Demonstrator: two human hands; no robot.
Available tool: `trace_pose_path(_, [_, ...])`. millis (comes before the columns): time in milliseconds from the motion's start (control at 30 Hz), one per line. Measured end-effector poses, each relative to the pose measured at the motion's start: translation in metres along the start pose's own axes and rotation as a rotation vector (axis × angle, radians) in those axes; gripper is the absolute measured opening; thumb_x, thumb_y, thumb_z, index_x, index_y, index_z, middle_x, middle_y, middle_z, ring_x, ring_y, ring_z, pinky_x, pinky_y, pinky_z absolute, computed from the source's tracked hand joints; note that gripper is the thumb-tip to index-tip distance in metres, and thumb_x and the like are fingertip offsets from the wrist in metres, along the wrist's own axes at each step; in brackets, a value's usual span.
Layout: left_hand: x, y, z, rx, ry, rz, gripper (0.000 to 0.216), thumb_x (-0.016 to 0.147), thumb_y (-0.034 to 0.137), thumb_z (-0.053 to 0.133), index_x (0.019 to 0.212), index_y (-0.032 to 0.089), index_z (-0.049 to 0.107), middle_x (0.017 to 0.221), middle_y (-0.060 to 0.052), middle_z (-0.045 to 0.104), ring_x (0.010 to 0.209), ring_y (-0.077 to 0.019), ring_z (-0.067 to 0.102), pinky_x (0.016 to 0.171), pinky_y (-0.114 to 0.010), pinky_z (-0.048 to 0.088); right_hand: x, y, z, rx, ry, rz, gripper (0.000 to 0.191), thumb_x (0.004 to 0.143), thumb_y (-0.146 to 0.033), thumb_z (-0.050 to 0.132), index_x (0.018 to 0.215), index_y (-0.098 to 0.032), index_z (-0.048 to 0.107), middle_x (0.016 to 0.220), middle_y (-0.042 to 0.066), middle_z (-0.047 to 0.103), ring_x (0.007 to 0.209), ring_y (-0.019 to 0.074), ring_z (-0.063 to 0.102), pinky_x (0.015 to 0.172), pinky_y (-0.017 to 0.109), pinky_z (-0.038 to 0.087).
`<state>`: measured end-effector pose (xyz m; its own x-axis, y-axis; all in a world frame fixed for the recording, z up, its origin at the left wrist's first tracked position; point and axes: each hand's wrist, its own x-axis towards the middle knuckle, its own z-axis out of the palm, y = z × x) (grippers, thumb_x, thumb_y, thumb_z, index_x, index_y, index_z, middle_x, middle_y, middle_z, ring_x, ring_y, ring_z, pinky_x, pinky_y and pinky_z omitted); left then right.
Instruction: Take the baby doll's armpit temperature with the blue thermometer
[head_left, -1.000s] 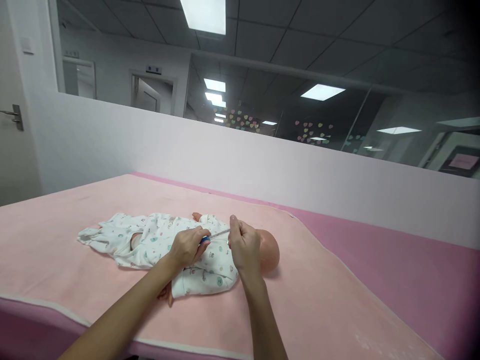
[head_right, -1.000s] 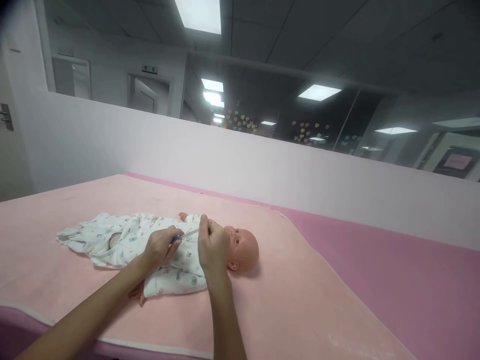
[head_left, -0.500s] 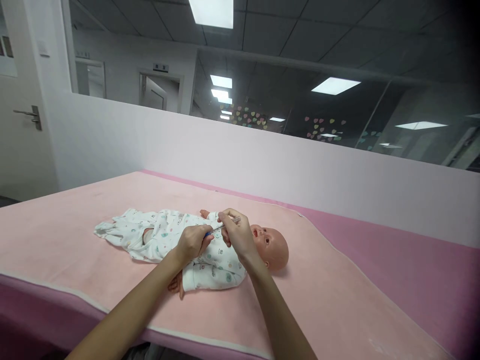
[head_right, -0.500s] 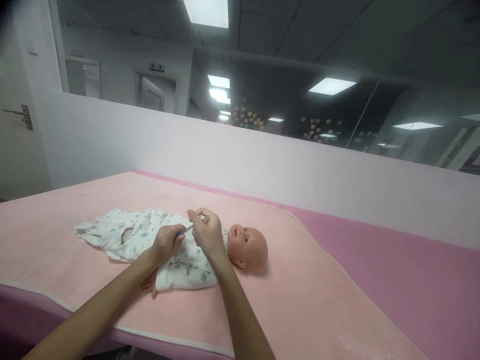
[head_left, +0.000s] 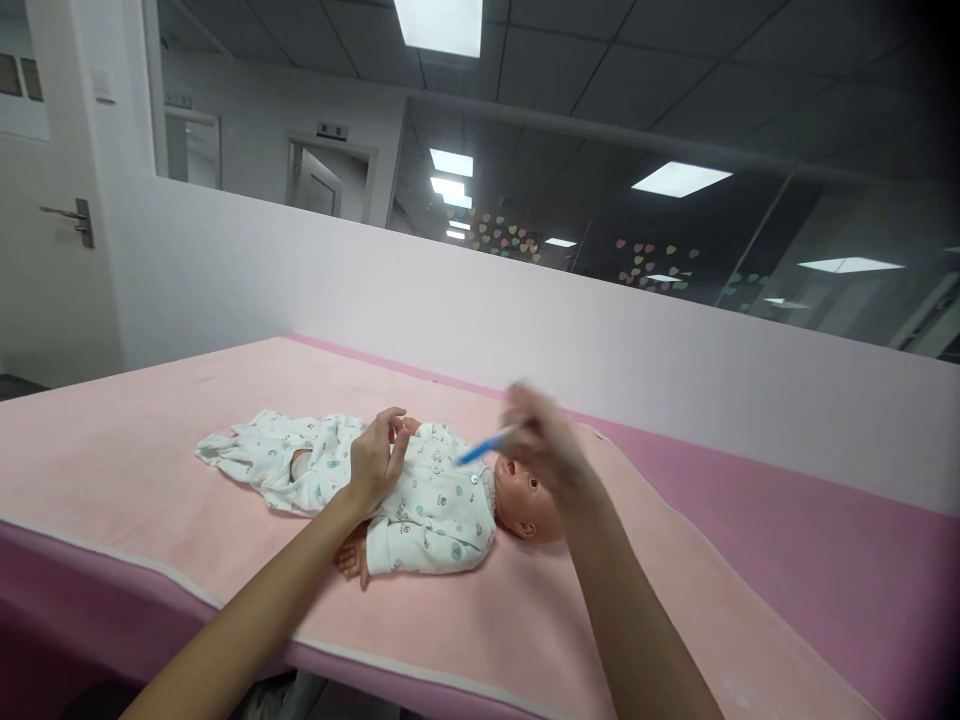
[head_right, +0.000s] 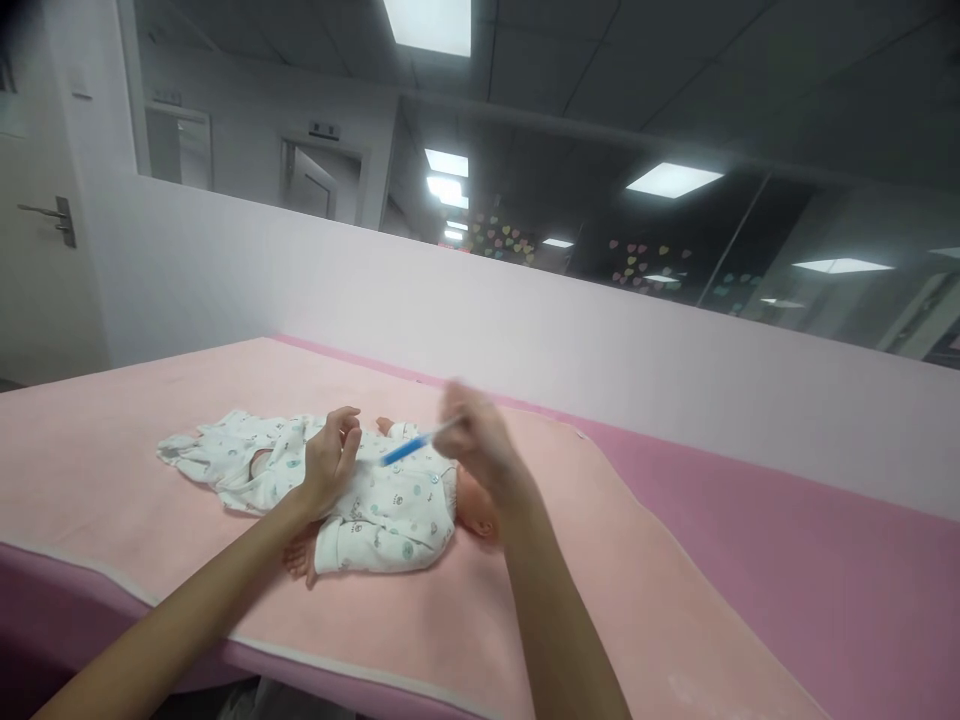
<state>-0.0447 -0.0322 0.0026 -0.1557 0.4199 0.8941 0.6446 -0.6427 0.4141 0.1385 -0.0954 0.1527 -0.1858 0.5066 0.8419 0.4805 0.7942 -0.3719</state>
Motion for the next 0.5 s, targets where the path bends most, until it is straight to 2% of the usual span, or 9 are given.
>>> trace_pose_path(133, [0.001, 0.004, -0.001, 0.061, -0.065, -0.031, 0.022, 0.087, 0.030, 0.036, 0.099, 0.017, 0.050, 0.073, 0.000, 0.058, 0.062, -0.0113, 0.052, 0.057, -0.021, 0.036, -0.005, 0.004, 0.018, 0.002, -0.080, 0.009, 0.049, 0.089, -0.033, 0.026, 0.043, -0.023, 0.041, 0.028, -0.012, 0.021, 0.028, 0.0062, 0.019, 0.028, 0.020, 0.015])
trace_pose_path(300, [0.002, 0.008, -0.002, 0.108, -0.174, -0.009, 0.023, 0.088, 0.029, 0.034, 0.092, 0.019, 0.054, 0.075, -0.001, 0.061, 0.066, -0.0122, 0.055, 0.058, -0.022, 0.035, -0.009, 0.002, 0.023, 0.205, -0.138, 0.058, 0.051, 0.090, -0.031, 0.023, 0.042, -0.023, 0.040, 0.028, -0.013, 0.011, 0.027, 0.0062, 0.013, 0.027, 0.017, 0.017])
trace_pose_path(433, [0.000, 0.007, 0.000, 0.163, -0.273, 0.050, 0.025, 0.089, 0.030, 0.032, 0.093, 0.019, 0.054, 0.078, -0.001, 0.062, 0.066, -0.0123, 0.055, 0.056, -0.022, 0.034, -0.012, -0.001, 0.033, 0.206, -0.155, 0.078, 0.046, 0.087, -0.032, 0.032, 0.042, -0.023, 0.040, 0.028, -0.011, 0.023, 0.031, 0.0060, 0.019, 0.027, 0.018, 0.016])
trace_pose_path(500, [0.000, 0.005, 0.001, 0.186, -0.296, 0.047, 0.026, 0.089, 0.030, 0.032, 0.090, 0.019, 0.055, 0.076, 0.000, 0.062, 0.064, -0.0116, 0.054, 0.054, -0.022, 0.033, -0.009, -0.003, 0.029, 0.258, -0.138, 0.113, 0.046, 0.088, -0.037, 0.027, 0.046, -0.023, 0.040, 0.030, -0.012, 0.021, 0.029, 0.0065, 0.018, 0.028, 0.018, 0.019])
